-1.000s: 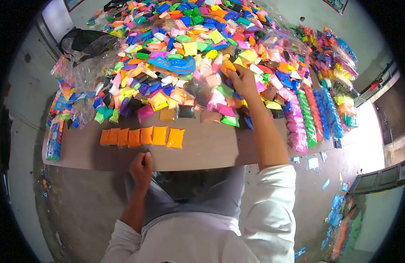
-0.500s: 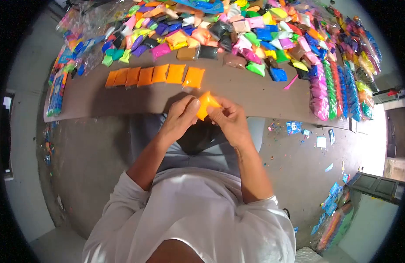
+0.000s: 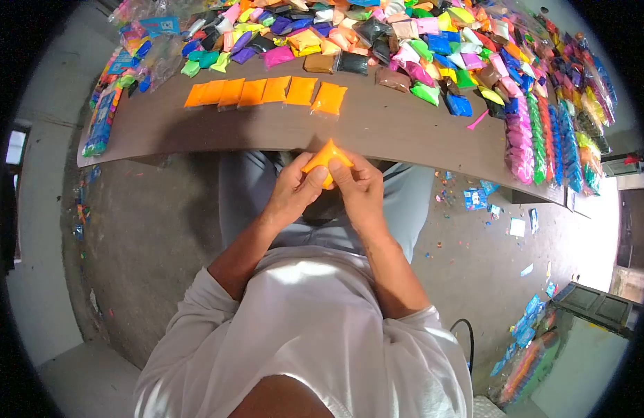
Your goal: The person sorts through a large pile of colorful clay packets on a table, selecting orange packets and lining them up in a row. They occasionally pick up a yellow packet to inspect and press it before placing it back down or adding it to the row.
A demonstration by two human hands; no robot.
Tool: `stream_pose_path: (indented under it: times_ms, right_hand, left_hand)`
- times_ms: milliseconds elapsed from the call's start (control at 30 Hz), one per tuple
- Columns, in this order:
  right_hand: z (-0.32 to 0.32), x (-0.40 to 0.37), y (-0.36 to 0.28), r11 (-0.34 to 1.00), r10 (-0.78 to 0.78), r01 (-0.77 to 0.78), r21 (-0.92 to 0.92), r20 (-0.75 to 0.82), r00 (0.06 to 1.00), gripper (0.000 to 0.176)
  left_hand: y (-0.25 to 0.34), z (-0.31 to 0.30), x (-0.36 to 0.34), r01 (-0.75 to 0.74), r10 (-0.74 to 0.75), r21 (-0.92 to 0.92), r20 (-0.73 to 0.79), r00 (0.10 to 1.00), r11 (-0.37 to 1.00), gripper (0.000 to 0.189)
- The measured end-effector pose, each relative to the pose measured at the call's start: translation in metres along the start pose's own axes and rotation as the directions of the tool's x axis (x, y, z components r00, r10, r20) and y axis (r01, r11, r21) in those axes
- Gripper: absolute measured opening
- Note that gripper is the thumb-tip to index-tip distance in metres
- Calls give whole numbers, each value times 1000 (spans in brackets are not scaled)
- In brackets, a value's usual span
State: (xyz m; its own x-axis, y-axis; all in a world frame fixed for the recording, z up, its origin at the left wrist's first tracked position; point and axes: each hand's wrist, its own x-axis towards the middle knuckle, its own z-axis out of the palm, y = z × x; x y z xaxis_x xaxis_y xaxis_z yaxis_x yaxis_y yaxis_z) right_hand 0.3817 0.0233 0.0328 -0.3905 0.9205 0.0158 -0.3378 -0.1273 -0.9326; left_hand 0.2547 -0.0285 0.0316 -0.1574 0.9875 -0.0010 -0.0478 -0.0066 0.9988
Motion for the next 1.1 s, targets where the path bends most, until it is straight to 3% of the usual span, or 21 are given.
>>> stream_pose_path:
  times_ms: [67,133,300,367,400,467,500,567,600,633,700,733,800,833,900,933,1067,1100]
  right_hand:
    - [0,-2,-9,993,98,-96,-69,33,995,25]
    - [0,-2,-6,992,80,-76,-105,38,996,24]
    - [-2,-3,-1,989,37,-36,-142,8,999,22]
    - [-7,-1,4,994,103,-101,35,-34,994,22]
    - [-5,-2,2,994,104,-103,36,-33,994,22]
    - [-1,-4,-7,954,232,-224,199,-20,973,23]
    - [0,-4,-8,954,232,-224,200,-20,972,23]
    - [1,-7,-9,960,187,-173,-219,44,981,31]
    - [-3,-6,-6,945,160,-136,-297,59,985,32]
    - [-6,-5,-4,945,162,-138,-295,57,985,32]
    - [-6,-5,-4,982,184,-180,-56,79,980,28]
    - [-2,-6,-7,981,188,-183,-56,81,979,28]
    - [7,-8,-16,974,191,-189,127,-3,982,21]
    - [6,-9,-13,974,189,-188,130,-1,982,21]
    - [1,-13,-5,970,142,-134,-202,28,989,22]
    - [0,-15,-4,951,215,-202,-234,35,976,24]
    - [-5,-17,11,957,205,-182,-225,82,975,19]
    - [-4,-18,12,974,186,-171,-148,98,978,16]
  left_hand:
    - [-3,0,-5,27,-27,-47,5,1000,999,35]
    - [-10,3,-9,44,-43,137,-6,999,990,35]
    - [-9,1,-15,-2,-4,202,26,1000,979,38]
    - [-7,0,-17,-3,-4,216,33,999,976,40]
    - [-5,1,-17,-7,1,165,36,999,986,40]
    - [-6,0,-18,-11,6,114,40,999,993,40]
    - [-8,-2,-17,51,-52,63,22,998,997,40]
    - [-12,-3,-20,117,-118,13,7,993,993,39]
    - [-12,-3,-21,133,-133,-3,19,991,991,39]
    - [-10,-2,-22,148,-147,-19,31,989,989,39]
    - [-3,-2,-23,122,-122,-11,28,992,992,39]
    - [0,-2,-23,95,-95,-4,22,995,995,40]
    - [-2,-3,-24,138,-138,-43,-13,990,990,40]
    - [-3,-3,-24,178,-181,-82,-40,983,981,41]
    - [-4,-4,-23,190,-195,-88,-58,979,978,40]
    - [-5,-4,-22,199,-207,-97,-78,975,975,40]
    - [-14,-4,-22,149,-160,-135,-77,984,980,39]
    - [-13,-4,-22,139,-152,-133,-95,984,981,39]
